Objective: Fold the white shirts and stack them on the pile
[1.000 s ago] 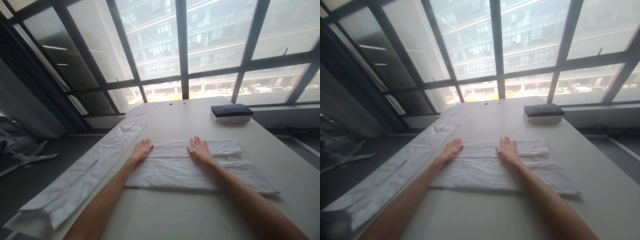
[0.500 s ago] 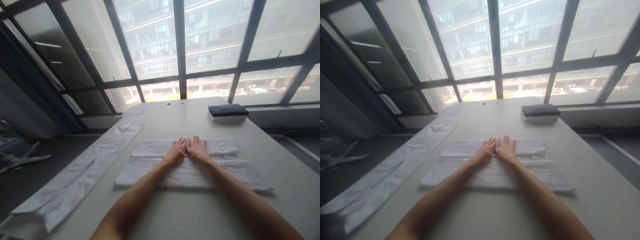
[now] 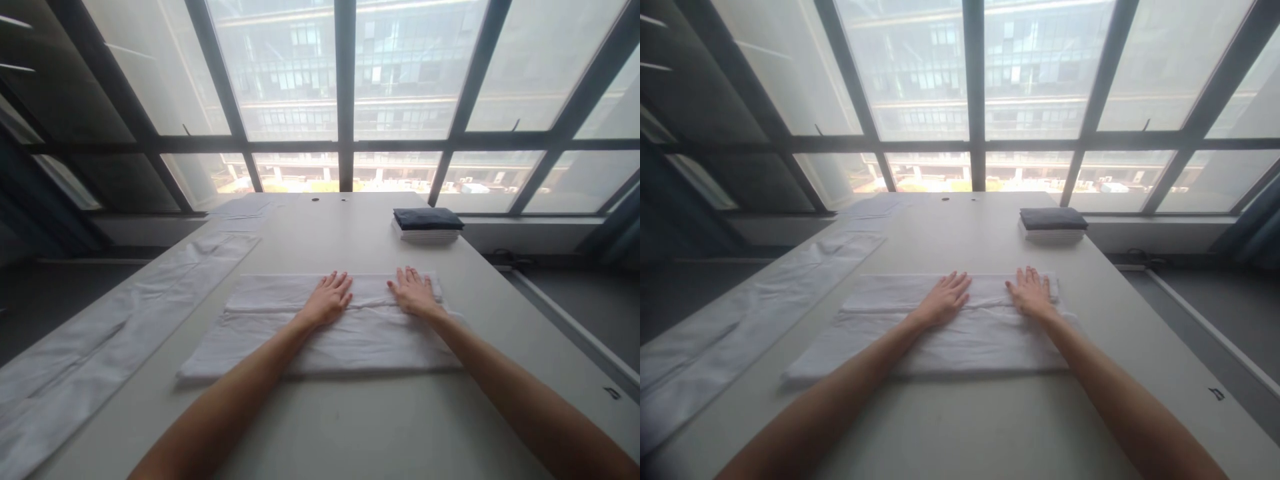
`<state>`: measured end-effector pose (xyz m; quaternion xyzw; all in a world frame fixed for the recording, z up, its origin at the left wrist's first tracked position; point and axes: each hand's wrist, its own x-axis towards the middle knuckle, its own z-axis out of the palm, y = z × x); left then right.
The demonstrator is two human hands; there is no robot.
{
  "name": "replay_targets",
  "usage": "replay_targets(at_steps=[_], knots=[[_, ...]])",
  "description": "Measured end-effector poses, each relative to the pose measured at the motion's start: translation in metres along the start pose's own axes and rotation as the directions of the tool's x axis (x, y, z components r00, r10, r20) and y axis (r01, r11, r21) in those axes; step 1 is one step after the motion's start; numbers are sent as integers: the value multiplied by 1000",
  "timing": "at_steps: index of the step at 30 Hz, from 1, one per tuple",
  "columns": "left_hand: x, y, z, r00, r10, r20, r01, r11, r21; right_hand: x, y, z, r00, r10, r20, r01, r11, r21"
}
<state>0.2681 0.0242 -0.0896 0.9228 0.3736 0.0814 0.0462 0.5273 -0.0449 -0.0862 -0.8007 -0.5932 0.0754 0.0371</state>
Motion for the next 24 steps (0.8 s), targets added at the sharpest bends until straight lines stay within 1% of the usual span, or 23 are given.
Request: replay_targets(at_steps=[2,5,9,11,13,17,19,21,24], knots=[[0,0,0,1000,0,-7,0,1000,-5,-1,21,-2,998,55,0,-55,998,-27],[0,-1,-2,1000,0,-12,0,1000,-10,-2,32,-1,996,81,-46,-83,996,-42],[-2,3,-12,999,29,19,-29,1000,6,-5,27,3,992,85,-90,-91,994,-54],[-4,11,-18,998,56,42,-57,998,22,-7,26,3,992,77,-104,-83,995,-54],[-6,23,-21,995,92,40,-93,995,19,-7,25,2,991,77,-110,-83,995,-48],[-12,46,-17,981,189,36,-188,982,-28,-8,25,1,991,80,-109,-84,996,-28],[-15,52,-13,978,204,54,-202,978,-42,-10,25,1,990,70,-124,-73,997,-26],[-16,53,-10,978,200,59,-197,979,-51,-13,23,-1,983,72,-170,-77,997,-27],[-16,51,-8,979,199,52,-196,979,-62,-21,16,-5,943,110,-315,-121,993,-17]])
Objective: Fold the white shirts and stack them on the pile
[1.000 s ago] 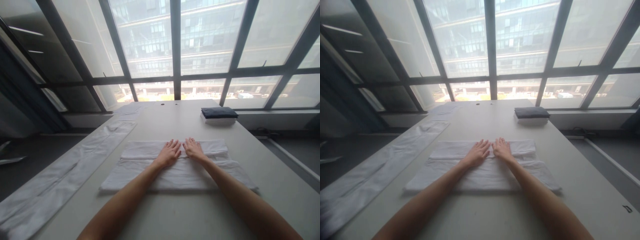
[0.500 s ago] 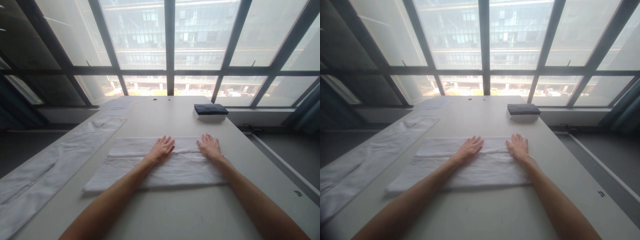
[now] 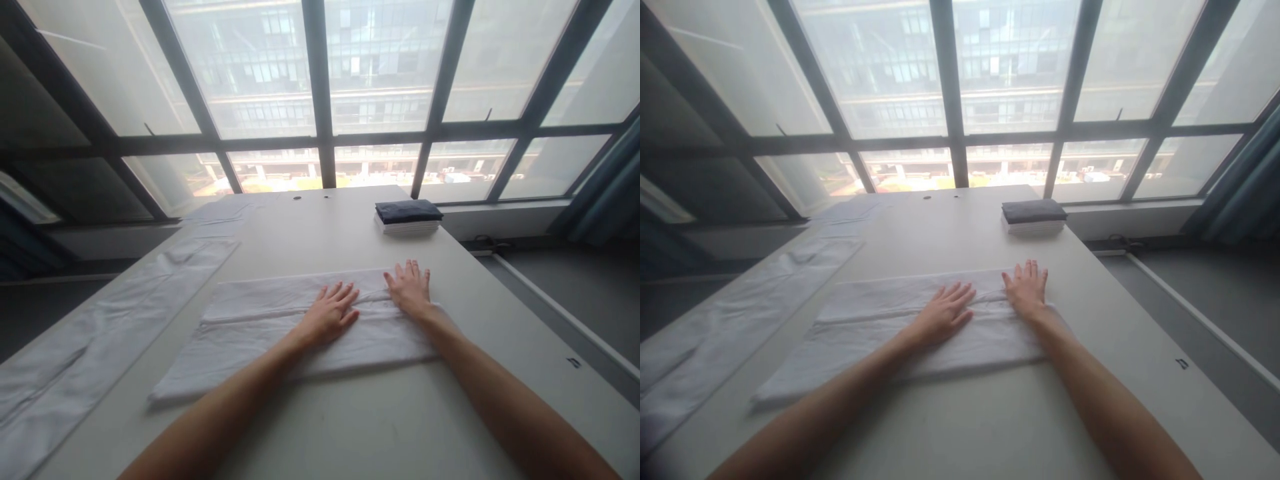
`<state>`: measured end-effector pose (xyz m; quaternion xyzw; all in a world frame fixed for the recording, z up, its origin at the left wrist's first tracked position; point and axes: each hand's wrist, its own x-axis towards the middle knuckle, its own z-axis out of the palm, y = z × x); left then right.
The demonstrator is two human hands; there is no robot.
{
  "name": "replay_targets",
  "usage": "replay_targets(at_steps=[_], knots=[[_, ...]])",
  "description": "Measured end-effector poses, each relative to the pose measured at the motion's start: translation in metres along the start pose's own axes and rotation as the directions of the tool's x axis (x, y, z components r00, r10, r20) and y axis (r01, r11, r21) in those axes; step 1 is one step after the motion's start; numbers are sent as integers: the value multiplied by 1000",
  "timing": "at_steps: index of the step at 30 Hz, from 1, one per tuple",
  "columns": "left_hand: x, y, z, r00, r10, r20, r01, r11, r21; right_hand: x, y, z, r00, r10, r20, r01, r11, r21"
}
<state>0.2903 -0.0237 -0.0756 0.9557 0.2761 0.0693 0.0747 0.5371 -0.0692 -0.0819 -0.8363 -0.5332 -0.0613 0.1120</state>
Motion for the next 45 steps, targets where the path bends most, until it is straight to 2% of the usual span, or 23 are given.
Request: replay_targets(at_steps=[2,4,6,8,10,14,19,24,27,30,33,41,45], knots=[[1,-1,0,1000,3,-7,-3,1000,-3,-5,-9,-5,996,-28,-86,30,999,28],[1,-2,1,1000,6,-9,-6,1000,-3,-9,-20,-6,983,-159,-92,166,983,79],[2,-2,2,1000,6,-14,-6,1000,-1,-14,-31,-3,952,-305,-9,303,944,134],[2,-2,4,1000,4,-23,-4,1000,2,-17,-37,2,926,-364,101,344,923,173],[1,-2,4,1000,5,-26,-5,1000,2,-19,-40,7,923,-350,160,321,929,183],[0,-2,4,1000,8,-23,-8,1000,1,-17,-34,9,945,-286,158,261,952,159],[0,-1,3,1000,-5,-18,5,1000,4,-12,-27,8,968,-144,205,130,988,82],[-1,1,2,1000,-12,-14,12,1000,3,-7,-26,10,960,-115,253,90,990,108],[-1,1,1,1000,-18,-11,18,1000,2,-2,-24,9,954,-25,298,-11,993,116],[-2,1,1,1000,-22,-6,22,1000,-6,3,-20,7,961,79,265,-103,992,78],[-2,1,1,1000,-22,-8,22,1000,-16,7,-10,8,965,115,235,-127,991,37],[-3,0,2,1000,0,-17,0,1000,-30,5,7,16,988,104,111,-105,994,3],[-3,1,1,1000,1,-13,-2,999,-34,6,12,11,995,87,49,-92,991,100]])
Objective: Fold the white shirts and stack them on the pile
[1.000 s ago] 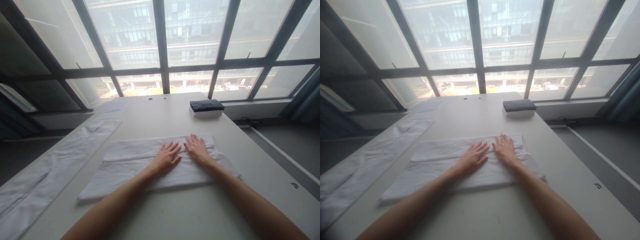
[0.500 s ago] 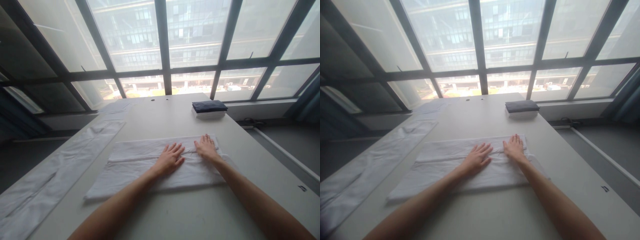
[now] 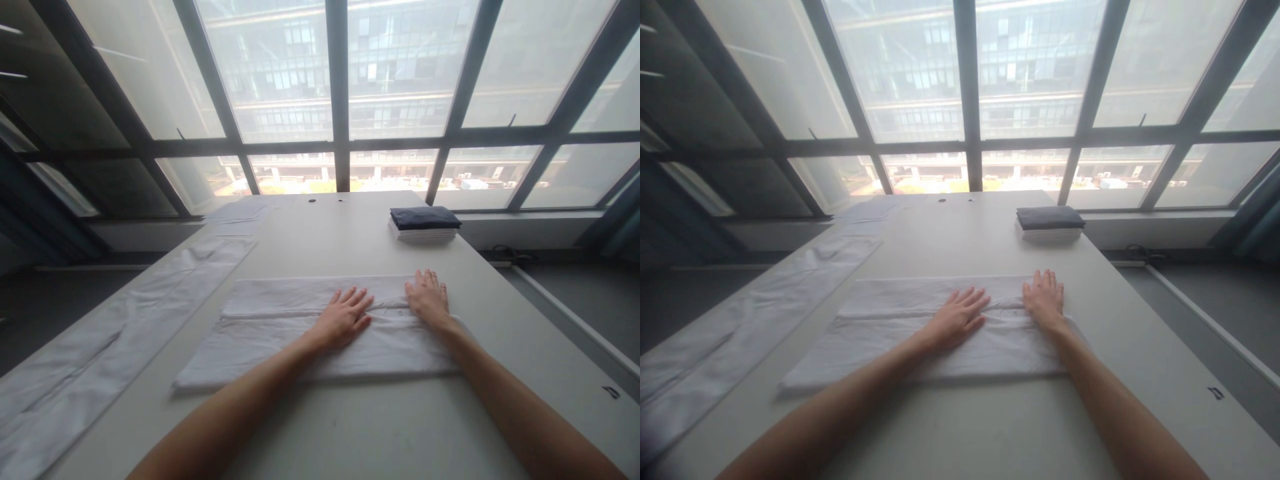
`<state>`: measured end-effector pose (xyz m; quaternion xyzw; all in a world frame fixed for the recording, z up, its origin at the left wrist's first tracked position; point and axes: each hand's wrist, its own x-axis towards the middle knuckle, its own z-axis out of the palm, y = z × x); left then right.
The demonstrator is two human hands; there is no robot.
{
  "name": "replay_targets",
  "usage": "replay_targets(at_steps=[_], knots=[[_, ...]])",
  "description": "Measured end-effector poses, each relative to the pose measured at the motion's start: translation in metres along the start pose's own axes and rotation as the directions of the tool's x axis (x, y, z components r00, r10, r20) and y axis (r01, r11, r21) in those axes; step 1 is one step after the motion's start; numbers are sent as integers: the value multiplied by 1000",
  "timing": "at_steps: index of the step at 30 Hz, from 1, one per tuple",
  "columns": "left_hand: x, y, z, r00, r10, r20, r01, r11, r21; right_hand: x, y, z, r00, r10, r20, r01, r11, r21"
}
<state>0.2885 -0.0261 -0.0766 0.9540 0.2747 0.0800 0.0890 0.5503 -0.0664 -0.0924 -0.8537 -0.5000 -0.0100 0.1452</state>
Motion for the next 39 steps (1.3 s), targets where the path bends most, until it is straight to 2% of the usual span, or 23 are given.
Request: replay_targets(at_steps=[3,5,6,9,12,14,20,24,29,35,37,39], knots=[[0,0,0,1000,1,-8,-1,1000,1,12,15,-19,1000,28,2,-28,970,240],[0,1,0,1000,1,-13,-1,1000,1,22,33,-37,994,69,81,-97,902,421],[0,1,0,1000,2,-15,-2,1000,0,25,43,-46,989,89,120,-135,879,457],[0,1,0,1000,2,-23,-2,1000,-7,28,74,-70,962,148,232,-246,840,484],[0,1,0,1000,0,-28,0,1000,-11,23,95,-84,884,185,429,-405,762,505],[0,0,0,1000,-1,-23,1,1000,-7,19,98,-88,834,189,518,-471,733,490],[1,-2,1,1000,2,-22,-2,1000,2,10,76,-91,804,127,581,-435,792,428],[1,-2,1,1000,0,-24,0,1000,-1,8,73,-91,797,93,597,-410,810,420],[1,-2,1,1000,-2,-21,2,1000,4,11,83,-87,789,35,613,-415,766,490],[1,-1,0,1000,-5,-14,5,1000,-2,7,90,-90,693,-277,666,-365,662,655],[1,-1,0,1000,-2,-17,2,1000,-4,4,87,-94,694,-327,642,-364,610,704],[1,-1,0,1000,-2,-19,2,1000,-5,2,83,-98,717,-329,614,-360,580,731]])
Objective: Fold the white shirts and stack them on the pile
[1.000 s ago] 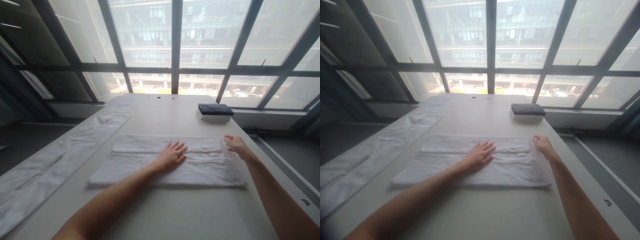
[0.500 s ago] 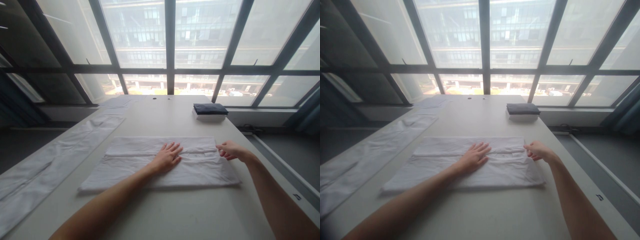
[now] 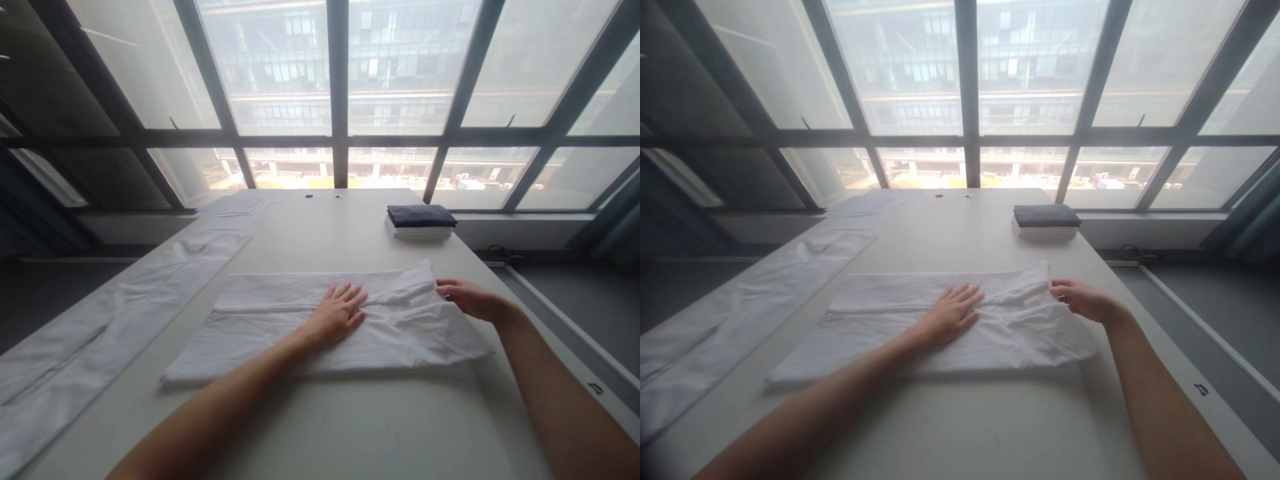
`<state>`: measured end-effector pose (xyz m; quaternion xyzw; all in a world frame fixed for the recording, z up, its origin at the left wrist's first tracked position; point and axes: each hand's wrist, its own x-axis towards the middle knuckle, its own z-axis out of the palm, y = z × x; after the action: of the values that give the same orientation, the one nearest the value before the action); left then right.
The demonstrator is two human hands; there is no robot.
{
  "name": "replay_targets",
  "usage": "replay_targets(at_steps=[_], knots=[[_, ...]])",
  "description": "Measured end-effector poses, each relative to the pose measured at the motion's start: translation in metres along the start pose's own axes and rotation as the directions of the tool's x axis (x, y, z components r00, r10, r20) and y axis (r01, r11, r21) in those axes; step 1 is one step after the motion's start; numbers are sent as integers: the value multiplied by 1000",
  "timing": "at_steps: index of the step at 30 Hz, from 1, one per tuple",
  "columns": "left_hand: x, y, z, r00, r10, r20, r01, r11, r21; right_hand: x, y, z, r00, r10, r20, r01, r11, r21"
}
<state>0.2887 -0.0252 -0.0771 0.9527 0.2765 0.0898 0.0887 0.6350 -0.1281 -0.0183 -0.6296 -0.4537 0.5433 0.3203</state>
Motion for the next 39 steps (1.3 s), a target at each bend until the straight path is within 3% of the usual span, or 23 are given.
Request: replay_targets(at_steps=[5,11,15,17,20,23,26,28,31,34,36,39], knots=[[0,0,1,1000,-2,-2,2,1000,6,-2,-15,11,997,-74,-22,76,995,63],[-1,0,1,1000,8,-7,-8,1000,-2,-5,-43,34,989,-85,-118,84,996,-14],[0,1,2,1000,-19,-19,18,998,-55,-3,-64,58,982,-128,-139,122,991,-52],[1,2,2,994,-75,-77,66,991,-115,-1,-74,77,975,-138,-175,126,989,-79],[3,1,1,949,-189,-253,112,950,-292,6,-87,111,960,-145,-241,122,986,-110],[7,-7,3,865,-325,-381,61,823,-565,17,-94,140,965,-184,-185,177,983,-56],[14,-19,9,796,-482,-365,32,636,-771,36,-89,148,953,-254,-167,256,967,-9],[17,-23,10,775,-539,-330,70,592,-803,53,-79,141,906,-313,-285,309,949,-59],[15,-17,6,789,-500,-359,144,716,-683,80,-56,125,758,-439,-482,370,899,-236],[7,-1,-3,881,-267,-391,98,911,-400,98,-32,120,632,-620,-465,439,781,-445],[2,7,-6,941,-138,-308,73,975,-211,105,-19,125,633,-714,-301,484,667,-566],[-2,10,-5,973,-163,-161,154,986,-64,111,-3,137,719,-694,-32,486,536,-691]])
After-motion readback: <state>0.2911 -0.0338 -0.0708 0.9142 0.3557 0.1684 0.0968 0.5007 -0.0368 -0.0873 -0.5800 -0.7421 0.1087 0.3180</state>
